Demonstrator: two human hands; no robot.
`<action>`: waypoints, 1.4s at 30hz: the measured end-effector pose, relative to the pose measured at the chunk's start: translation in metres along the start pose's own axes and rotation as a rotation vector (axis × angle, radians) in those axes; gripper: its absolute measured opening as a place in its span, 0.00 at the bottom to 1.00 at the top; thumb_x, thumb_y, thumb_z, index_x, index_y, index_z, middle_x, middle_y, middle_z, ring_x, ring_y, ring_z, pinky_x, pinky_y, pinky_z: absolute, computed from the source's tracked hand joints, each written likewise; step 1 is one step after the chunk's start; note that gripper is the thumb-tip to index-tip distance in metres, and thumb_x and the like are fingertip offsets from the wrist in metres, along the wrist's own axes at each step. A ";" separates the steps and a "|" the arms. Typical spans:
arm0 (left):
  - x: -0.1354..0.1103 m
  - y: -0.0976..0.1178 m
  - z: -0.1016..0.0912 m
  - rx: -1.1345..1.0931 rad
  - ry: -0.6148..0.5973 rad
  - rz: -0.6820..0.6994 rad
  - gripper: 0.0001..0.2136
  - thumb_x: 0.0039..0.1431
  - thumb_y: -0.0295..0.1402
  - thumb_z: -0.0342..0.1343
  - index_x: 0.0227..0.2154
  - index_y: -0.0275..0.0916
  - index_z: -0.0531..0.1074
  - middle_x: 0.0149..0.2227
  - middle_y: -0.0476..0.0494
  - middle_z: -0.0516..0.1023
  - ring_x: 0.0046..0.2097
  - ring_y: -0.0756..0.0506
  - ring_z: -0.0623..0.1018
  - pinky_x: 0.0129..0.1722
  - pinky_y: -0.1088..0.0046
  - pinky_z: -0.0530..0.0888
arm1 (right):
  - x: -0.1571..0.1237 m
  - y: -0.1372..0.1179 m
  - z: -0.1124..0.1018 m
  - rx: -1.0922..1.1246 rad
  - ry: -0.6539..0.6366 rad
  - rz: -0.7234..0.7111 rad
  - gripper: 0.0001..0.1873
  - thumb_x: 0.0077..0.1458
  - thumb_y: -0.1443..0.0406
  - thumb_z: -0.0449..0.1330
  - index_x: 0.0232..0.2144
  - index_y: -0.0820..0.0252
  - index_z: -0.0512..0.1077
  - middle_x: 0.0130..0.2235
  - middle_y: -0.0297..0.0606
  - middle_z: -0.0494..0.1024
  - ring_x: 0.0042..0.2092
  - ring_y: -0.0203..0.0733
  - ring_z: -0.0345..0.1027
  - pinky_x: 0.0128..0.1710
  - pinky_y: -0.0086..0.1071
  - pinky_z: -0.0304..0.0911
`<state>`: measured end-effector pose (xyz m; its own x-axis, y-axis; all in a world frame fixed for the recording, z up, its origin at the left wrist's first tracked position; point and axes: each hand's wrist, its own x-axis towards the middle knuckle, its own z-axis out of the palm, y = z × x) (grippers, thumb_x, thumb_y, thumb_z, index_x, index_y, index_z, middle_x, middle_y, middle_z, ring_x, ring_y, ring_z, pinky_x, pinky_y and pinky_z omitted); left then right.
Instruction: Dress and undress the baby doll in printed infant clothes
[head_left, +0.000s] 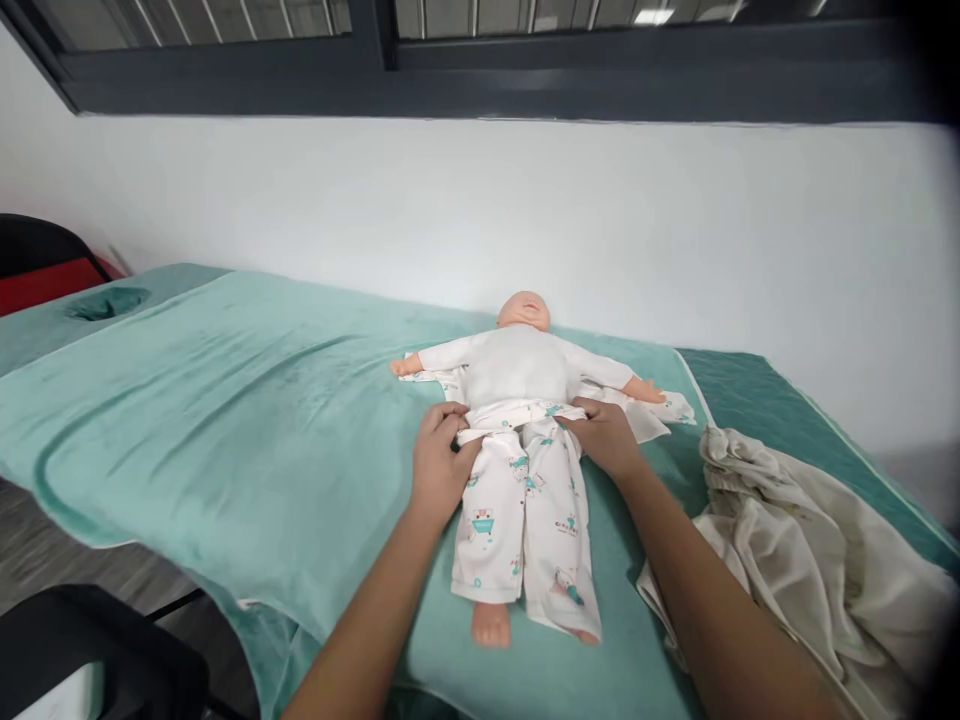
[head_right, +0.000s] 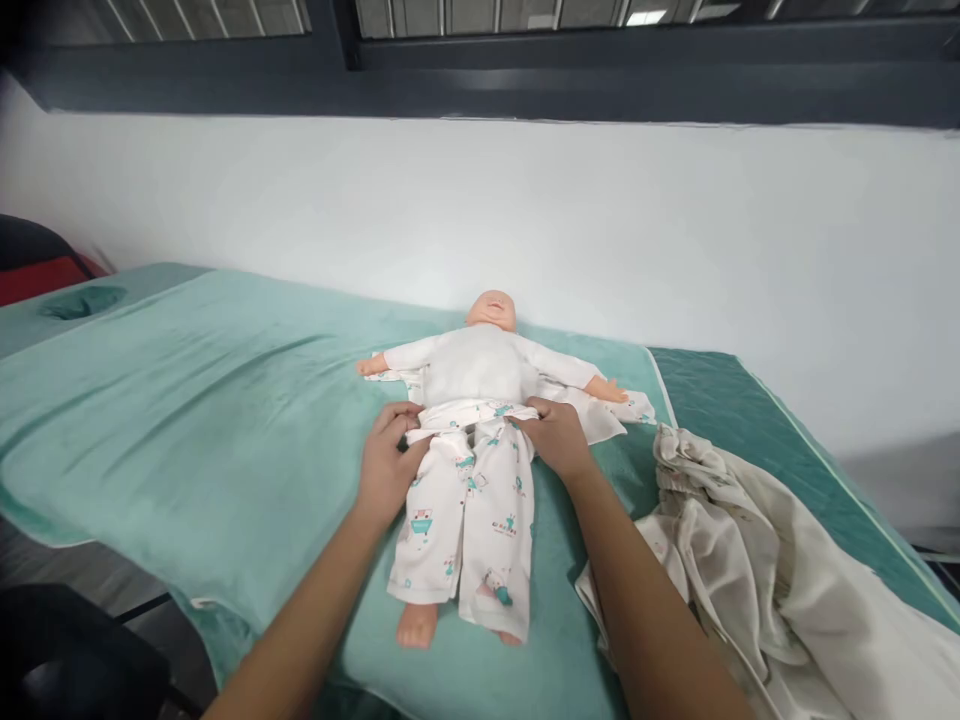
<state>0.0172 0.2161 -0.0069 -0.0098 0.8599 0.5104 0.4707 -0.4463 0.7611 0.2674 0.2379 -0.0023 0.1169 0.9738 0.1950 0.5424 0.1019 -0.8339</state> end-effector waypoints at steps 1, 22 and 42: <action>-0.008 0.003 -0.001 -0.010 -0.011 -0.050 0.04 0.58 0.30 0.56 0.28 0.41 0.69 0.47 0.44 0.74 0.51 0.44 0.74 0.52 0.64 0.69 | -0.001 -0.001 0.002 -0.020 0.015 -0.017 0.20 0.46 0.54 0.61 0.17 0.57 0.57 0.20 0.28 0.54 0.27 0.34 0.48 0.25 0.30 0.44; -0.007 0.005 0.007 -0.024 -0.073 -0.204 0.13 0.60 0.33 0.52 0.48 0.43 0.68 0.42 0.46 0.78 0.43 0.44 0.76 0.46 0.67 0.70 | -0.099 -0.036 0.017 0.094 -0.111 0.016 0.18 0.58 0.49 0.57 0.31 0.55 0.63 0.28 0.29 0.67 0.32 0.39 0.61 0.30 0.31 0.55; 0.016 -0.005 0.010 -0.080 -0.046 -0.038 0.06 0.57 0.30 0.53 0.37 0.40 0.72 0.42 0.45 0.75 0.46 0.46 0.73 0.49 0.68 0.69 | -0.079 -0.031 0.029 -0.018 0.092 -0.025 0.20 0.56 0.46 0.56 0.27 0.54 0.60 0.27 0.29 0.66 0.32 0.40 0.58 0.32 0.33 0.53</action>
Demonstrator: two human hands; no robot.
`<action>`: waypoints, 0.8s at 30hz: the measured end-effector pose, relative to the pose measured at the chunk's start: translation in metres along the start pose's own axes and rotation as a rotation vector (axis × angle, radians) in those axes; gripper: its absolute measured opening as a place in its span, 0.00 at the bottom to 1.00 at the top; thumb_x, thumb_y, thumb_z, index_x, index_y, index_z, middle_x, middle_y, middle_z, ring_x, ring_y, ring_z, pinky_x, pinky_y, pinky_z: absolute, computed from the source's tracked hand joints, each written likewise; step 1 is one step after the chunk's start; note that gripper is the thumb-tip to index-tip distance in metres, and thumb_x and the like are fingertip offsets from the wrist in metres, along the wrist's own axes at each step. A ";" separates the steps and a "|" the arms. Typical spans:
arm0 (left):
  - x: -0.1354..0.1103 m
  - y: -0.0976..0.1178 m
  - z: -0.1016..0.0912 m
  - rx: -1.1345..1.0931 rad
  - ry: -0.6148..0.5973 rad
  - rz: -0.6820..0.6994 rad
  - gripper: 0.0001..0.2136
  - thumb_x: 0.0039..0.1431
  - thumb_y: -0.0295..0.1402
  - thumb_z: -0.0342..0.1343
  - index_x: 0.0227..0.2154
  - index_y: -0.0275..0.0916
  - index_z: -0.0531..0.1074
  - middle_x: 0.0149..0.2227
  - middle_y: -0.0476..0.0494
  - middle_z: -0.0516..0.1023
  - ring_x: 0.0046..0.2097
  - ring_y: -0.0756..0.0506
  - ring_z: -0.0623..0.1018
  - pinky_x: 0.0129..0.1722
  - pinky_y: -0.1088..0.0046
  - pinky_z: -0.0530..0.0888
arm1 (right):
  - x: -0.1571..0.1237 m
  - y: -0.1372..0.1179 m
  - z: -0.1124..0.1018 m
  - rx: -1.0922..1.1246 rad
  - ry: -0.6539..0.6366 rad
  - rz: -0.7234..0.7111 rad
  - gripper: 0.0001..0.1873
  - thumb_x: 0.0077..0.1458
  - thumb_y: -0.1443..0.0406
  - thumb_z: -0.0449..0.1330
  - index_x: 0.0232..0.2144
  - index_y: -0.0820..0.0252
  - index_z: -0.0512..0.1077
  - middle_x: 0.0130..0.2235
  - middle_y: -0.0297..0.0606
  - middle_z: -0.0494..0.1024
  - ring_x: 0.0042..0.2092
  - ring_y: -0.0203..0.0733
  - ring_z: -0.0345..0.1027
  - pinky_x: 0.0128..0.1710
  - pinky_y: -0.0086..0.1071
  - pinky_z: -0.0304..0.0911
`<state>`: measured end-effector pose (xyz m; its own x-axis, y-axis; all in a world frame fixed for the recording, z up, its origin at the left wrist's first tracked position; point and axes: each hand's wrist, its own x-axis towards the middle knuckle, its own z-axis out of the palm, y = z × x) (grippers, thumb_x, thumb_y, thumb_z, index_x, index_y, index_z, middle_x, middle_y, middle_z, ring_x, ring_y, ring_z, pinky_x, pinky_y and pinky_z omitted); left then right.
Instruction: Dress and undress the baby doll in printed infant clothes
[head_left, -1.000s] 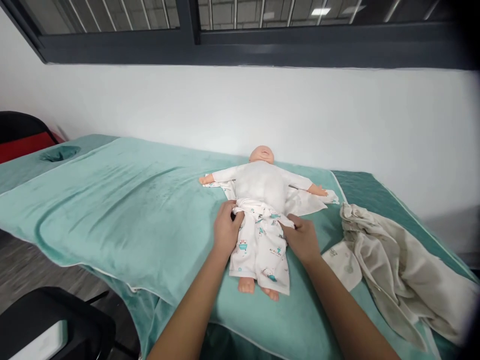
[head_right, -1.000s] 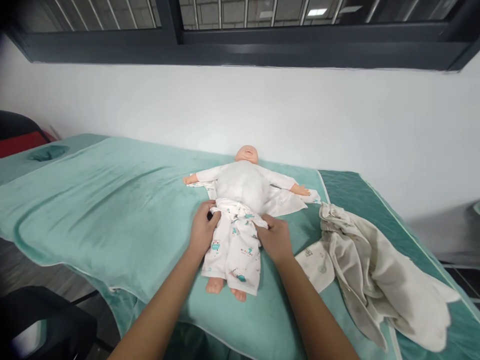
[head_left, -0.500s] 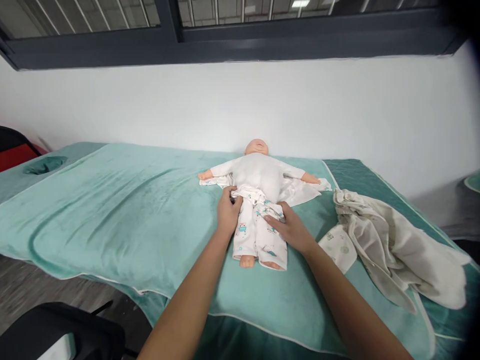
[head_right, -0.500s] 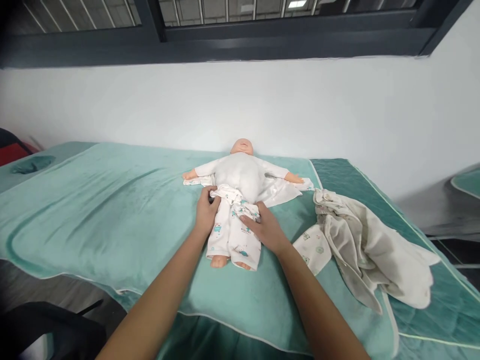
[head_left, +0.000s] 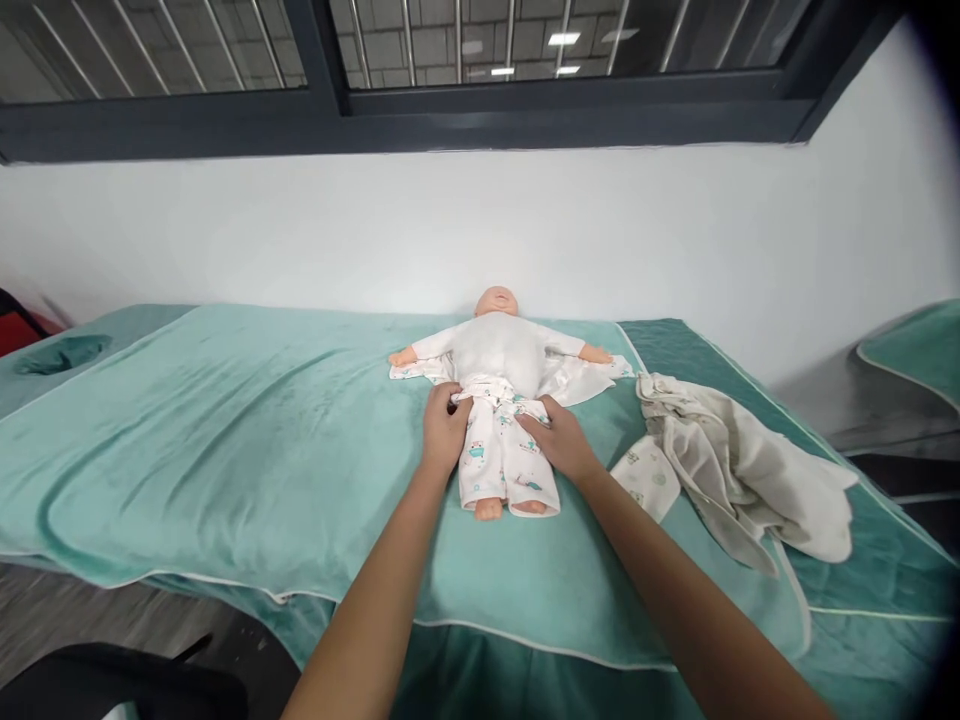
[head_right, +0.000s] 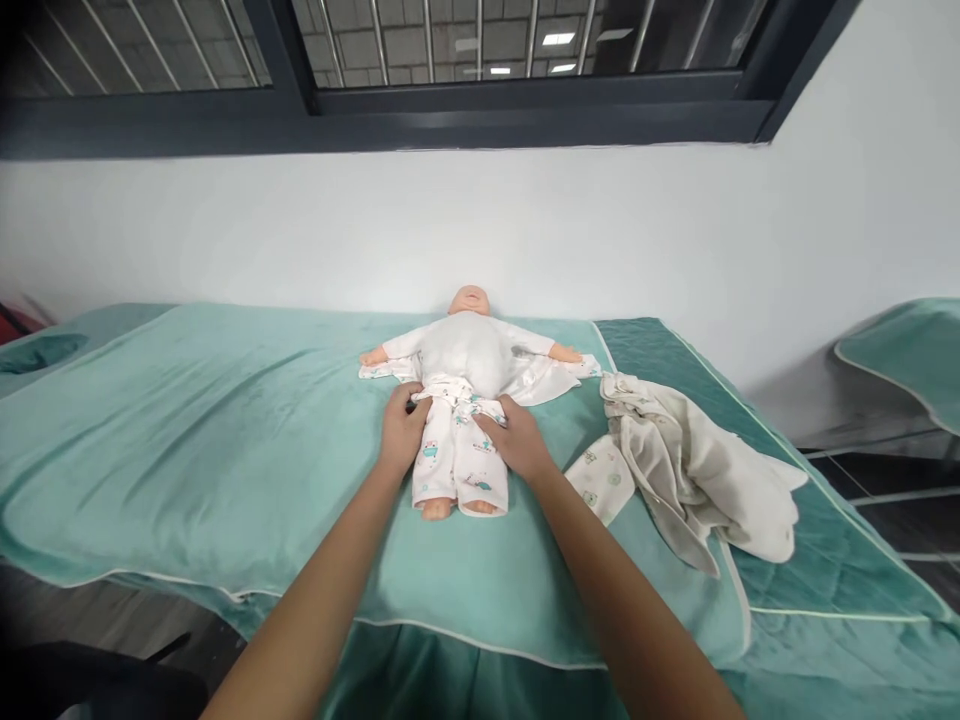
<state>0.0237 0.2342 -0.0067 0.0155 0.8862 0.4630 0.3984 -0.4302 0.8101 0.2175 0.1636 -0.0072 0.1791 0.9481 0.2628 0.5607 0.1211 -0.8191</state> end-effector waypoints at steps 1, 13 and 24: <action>-0.003 0.001 -0.002 0.002 -0.009 0.009 0.05 0.57 0.30 0.53 0.36 0.40 0.72 0.42 0.45 0.75 0.48 0.46 0.73 0.51 0.67 0.69 | 0.000 -0.001 0.000 0.001 0.003 -0.001 0.20 0.56 0.47 0.56 0.27 0.54 0.60 0.27 0.29 0.66 0.31 0.39 0.58 0.32 0.32 0.53; -0.101 0.017 -0.045 0.165 -0.122 0.135 0.04 0.60 0.31 0.54 0.30 0.42 0.71 0.55 0.42 0.73 0.57 0.41 0.71 0.56 0.58 0.68 | 0.001 0.004 -0.001 0.016 0.032 -0.026 0.09 0.48 0.59 0.59 0.31 0.55 0.66 0.29 0.30 0.70 0.31 0.39 0.59 0.35 0.32 0.54; -0.075 0.007 -0.031 0.122 -0.064 0.067 0.13 0.60 0.34 0.54 0.47 0.40 0.68 0.50 0.40 0.73 0.53 0.41 0.71 0.55 0.60 0.68 | -0.055 -0.011 -0.003 0.102 0.072 0.058 0.14 0.56 0.52 0.58 0.33 0.56 0.68 0.28 0.29 0.69 0.31 0.38 0.59 0.32 0.31 0.56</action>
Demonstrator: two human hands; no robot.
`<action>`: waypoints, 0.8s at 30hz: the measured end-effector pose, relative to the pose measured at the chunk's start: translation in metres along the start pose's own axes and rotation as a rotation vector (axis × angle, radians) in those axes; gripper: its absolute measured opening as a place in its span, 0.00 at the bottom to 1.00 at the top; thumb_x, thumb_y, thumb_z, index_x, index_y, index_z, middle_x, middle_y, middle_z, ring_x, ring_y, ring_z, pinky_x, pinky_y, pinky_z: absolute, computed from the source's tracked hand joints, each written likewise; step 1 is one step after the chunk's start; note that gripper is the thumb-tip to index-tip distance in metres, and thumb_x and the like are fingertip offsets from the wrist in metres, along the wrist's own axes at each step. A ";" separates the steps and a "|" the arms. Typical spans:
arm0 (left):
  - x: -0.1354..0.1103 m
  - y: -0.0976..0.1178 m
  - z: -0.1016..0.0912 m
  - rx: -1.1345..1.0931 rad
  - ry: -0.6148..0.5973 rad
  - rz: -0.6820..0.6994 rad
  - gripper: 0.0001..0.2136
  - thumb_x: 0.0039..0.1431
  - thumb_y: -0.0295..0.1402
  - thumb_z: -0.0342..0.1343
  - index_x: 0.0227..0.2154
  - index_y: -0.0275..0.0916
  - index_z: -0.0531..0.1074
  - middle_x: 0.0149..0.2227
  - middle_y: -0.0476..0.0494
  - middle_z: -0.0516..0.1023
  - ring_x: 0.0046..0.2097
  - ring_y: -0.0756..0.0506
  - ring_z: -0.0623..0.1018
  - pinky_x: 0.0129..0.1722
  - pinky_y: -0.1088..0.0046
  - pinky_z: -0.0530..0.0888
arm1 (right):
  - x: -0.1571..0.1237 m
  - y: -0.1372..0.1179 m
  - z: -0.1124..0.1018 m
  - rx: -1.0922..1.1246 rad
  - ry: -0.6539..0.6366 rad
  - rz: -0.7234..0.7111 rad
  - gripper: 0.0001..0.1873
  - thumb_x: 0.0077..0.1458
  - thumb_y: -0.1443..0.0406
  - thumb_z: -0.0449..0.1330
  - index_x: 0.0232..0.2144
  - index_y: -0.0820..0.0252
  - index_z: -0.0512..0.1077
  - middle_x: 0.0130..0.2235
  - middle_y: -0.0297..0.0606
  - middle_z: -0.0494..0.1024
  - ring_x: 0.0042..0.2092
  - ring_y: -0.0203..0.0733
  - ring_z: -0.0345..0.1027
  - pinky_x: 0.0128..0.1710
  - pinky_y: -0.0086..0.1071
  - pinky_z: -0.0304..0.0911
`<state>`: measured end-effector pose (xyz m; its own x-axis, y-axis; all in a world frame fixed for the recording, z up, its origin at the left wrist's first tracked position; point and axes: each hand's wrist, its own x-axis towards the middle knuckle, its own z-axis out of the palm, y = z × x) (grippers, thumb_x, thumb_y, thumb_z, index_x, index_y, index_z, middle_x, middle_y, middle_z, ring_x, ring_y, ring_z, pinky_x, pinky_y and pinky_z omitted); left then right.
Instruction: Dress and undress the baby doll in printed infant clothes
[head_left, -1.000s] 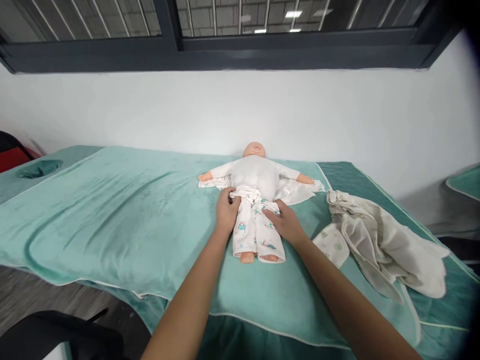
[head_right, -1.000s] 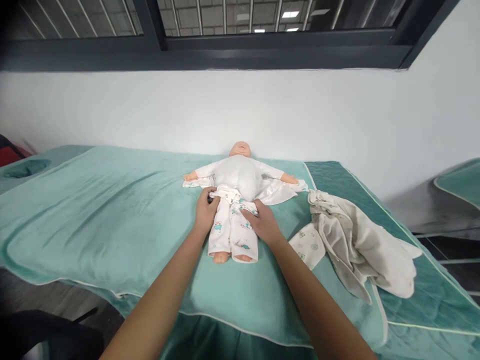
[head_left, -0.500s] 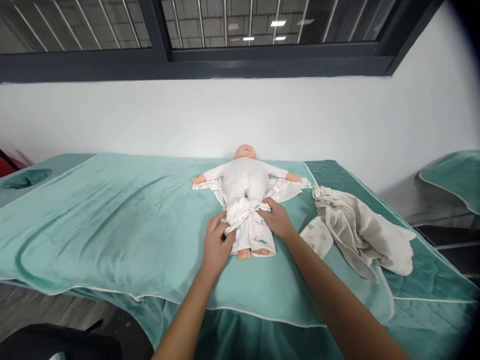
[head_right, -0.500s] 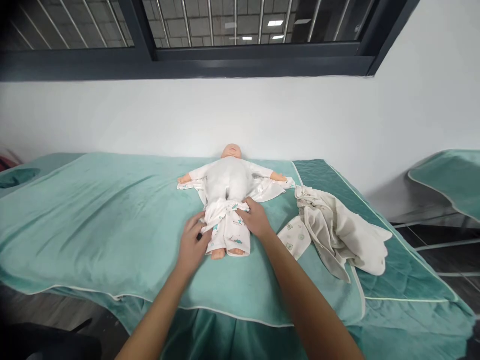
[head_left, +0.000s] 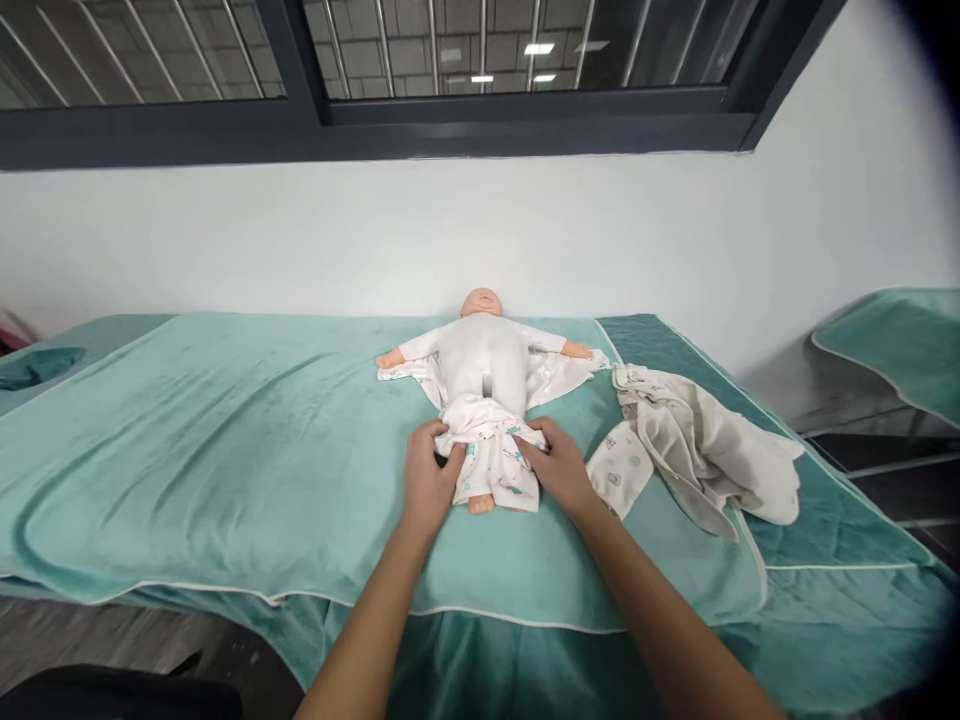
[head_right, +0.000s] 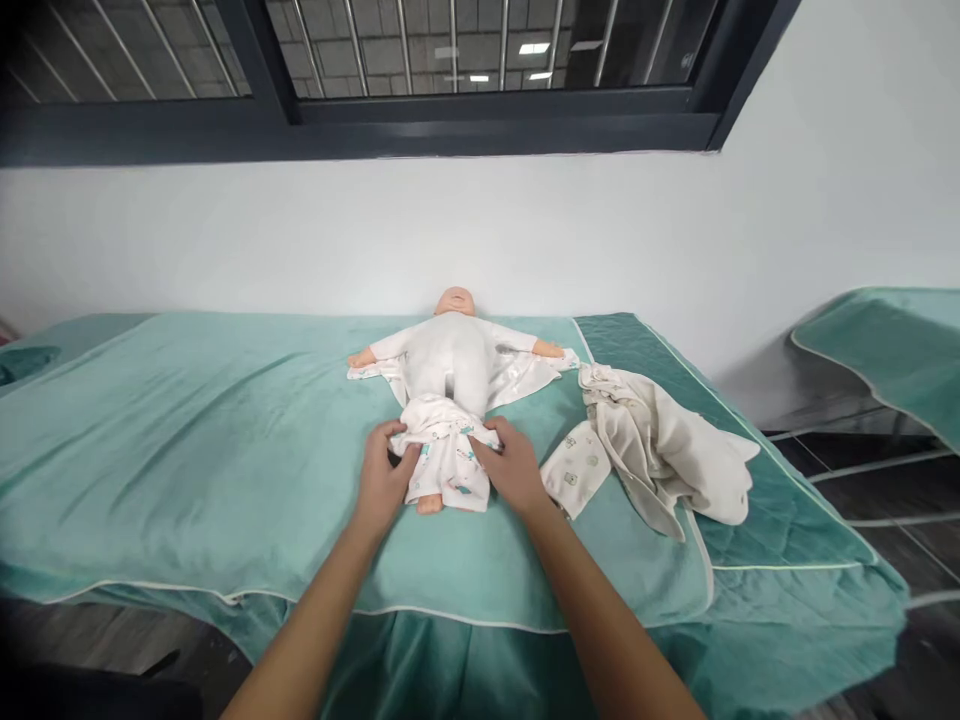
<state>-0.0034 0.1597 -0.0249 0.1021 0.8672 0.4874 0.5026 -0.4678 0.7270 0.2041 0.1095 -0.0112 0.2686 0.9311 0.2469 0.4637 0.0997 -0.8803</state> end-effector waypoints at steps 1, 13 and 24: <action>0.005 -0.001 0.002 0.001 -0.003 -0.011 0.15 0.60 0.35 0.54 0.49 0.40 0.67 0.50 0.40 0.72 0.53 0.41 0.71 0.55 0.60 0.68 | -0.006 -0.001 -0.001 0.020 -0.026 0.004 0.15 0.57 0.51 0.57 0.35 0.56 0.68 0.29 0.29 0.69 0.31 0.38 0.60 0.33 0.31 0.57; 0.020 0.001 -0.004 -0.062 -0.084 -0.009 0.04 0.59 0.35 0.55 0.32 0.40 0.70 0.43 0.45 0.72 0.49 0.43 0.70 0.53 0.64 0.66 | -0.011 -0.004 0.001 0.016 -0.130 0.042 0.23 0.53 0.47 0.61 0.43 0.55 0.65 0.38 0.32 0.73 0.40 0.43 0.66 0.41 0.35 0.62; -0.031 0.009 -0.025 -0.102 -0.245 0.081 0.09 0.62 0.39 0.55 0.33 0.39 0.70 0.42 0.42 0.71 0.48 0.42 0.69 0.50 0.63 0.67 | -0.008 -0.001 -0.002 0.037 -0.163 0.032 0.19 0.55 0.49 0.60 0.40 0.54 0.63 0.34 0.30 0.67 0.35 0.40 0.62 0.36 0.33 0.60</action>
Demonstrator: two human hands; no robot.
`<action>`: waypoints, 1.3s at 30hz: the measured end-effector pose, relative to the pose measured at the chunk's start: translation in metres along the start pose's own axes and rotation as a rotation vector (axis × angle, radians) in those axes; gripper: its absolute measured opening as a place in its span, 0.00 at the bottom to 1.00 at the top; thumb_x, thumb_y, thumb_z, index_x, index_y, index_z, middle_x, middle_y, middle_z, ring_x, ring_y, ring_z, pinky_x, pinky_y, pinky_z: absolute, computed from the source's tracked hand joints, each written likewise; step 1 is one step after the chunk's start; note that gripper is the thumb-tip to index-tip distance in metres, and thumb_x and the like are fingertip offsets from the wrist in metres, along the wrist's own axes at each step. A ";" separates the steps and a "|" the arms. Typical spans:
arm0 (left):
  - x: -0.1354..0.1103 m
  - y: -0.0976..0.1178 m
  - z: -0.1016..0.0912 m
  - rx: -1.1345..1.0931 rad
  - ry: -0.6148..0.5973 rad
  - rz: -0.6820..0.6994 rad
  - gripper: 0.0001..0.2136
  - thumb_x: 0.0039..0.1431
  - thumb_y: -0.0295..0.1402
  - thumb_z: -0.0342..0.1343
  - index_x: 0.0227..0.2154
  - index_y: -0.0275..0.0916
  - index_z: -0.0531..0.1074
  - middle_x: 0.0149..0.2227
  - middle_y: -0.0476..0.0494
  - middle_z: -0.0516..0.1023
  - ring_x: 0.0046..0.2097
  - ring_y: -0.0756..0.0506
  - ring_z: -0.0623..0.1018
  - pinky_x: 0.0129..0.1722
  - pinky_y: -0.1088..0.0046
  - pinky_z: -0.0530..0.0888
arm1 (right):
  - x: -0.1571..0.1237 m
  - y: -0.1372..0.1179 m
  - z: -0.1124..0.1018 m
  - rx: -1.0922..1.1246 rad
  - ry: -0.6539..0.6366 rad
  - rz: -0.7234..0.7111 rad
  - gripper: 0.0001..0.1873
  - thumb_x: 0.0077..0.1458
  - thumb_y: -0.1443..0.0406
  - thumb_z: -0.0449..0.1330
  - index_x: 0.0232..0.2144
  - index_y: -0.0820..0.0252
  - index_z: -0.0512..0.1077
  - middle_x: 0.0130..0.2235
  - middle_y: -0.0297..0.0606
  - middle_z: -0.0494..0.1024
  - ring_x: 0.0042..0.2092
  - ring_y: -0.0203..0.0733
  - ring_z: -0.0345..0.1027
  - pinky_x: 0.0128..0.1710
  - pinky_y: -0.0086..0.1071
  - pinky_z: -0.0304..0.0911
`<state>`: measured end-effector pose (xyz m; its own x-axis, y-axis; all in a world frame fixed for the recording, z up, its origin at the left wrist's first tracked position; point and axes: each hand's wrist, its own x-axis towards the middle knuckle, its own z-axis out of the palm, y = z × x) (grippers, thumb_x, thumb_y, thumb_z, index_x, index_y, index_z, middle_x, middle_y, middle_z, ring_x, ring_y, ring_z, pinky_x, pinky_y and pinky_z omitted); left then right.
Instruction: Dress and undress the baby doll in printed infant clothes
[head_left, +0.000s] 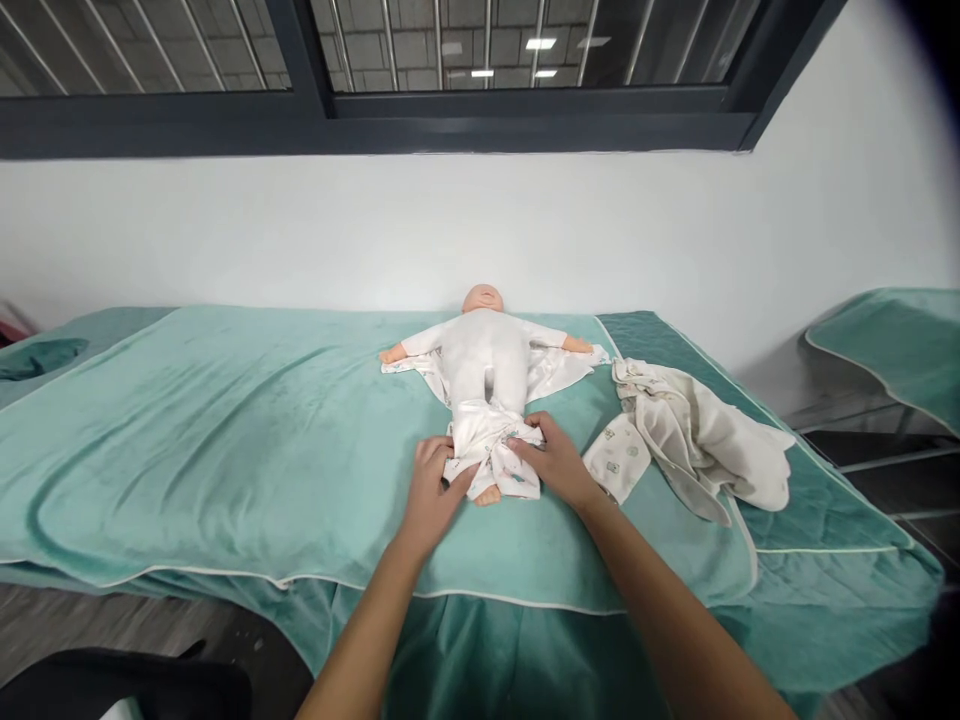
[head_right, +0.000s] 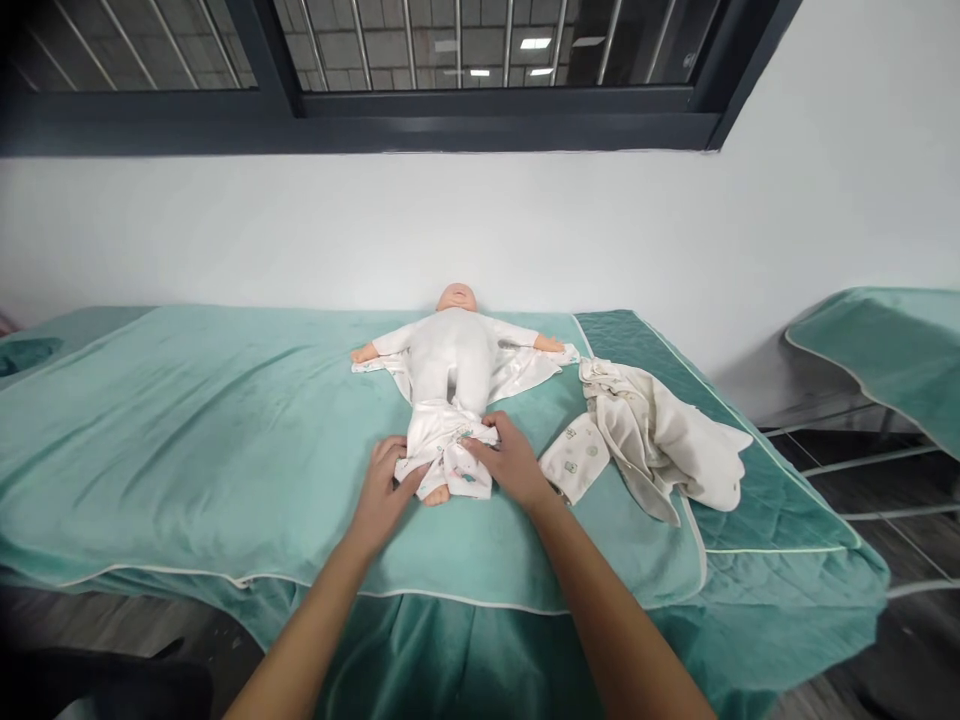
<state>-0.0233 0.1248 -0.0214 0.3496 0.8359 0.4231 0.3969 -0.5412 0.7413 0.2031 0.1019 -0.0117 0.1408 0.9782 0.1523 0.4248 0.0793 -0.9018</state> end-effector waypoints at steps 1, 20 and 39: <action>-0.003 -0.002 0.001 -0.021 -0.006 -0.006 0.11 0.60 0.42 0.58 0.38 0.39 0.70 0.45 0.41 0.70 0.50 0.41 0.69 0.51 0.62 0.68 | 0.000 0.001 -0.002 0.016 -0.039 -0.009 0.21 0.55 0.49 0.61 0.42 0.54 0.63 0.35 0.30 0.68 0.36 0.40 0.62 0.37 0.34 0.61; -0.016 0.047 -0.022 0.201 -0.128 -0.368 0.25 0.50 0.52 0.61 0.43 0.42 0.62 0.35 0.48 0.75 0.36 0.43 0.75 0.33 0.69 0.68 | -0.058 -0.029 -0.016 -0.185 -0.116 -0.015 0.14 0.50 0.60 0.61 0.37 0.55 0.62 0.35 0.30 0.69 0.36 0.40 0.63 0.37 0.33 0.59; 0.029 0.186 -0.159 0.062 -1.076 -0.009 0.11 0.52 0.38 0.60 0.37 0.41 0.76 0.36 0.50 0.79 0.37 0.45 0.75 0.34 0.75 0.68 | -0.061 -0.199 -0.108 -0.636 -0.762 -0.343 0.15 0.36 0.61 0.72 0.28 0.52 0.72 0.28 0.30 0.73 0.29 0.41 0.62 0.27 0.32 0.49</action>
<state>-0.0744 0.0631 0.2121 0.8972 0.3370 -0.2854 0.4352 -0.5641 0.7017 0.2065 0.0058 0.2016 -0.5821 0.8020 -0.1342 0.7581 0.4755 -0.4463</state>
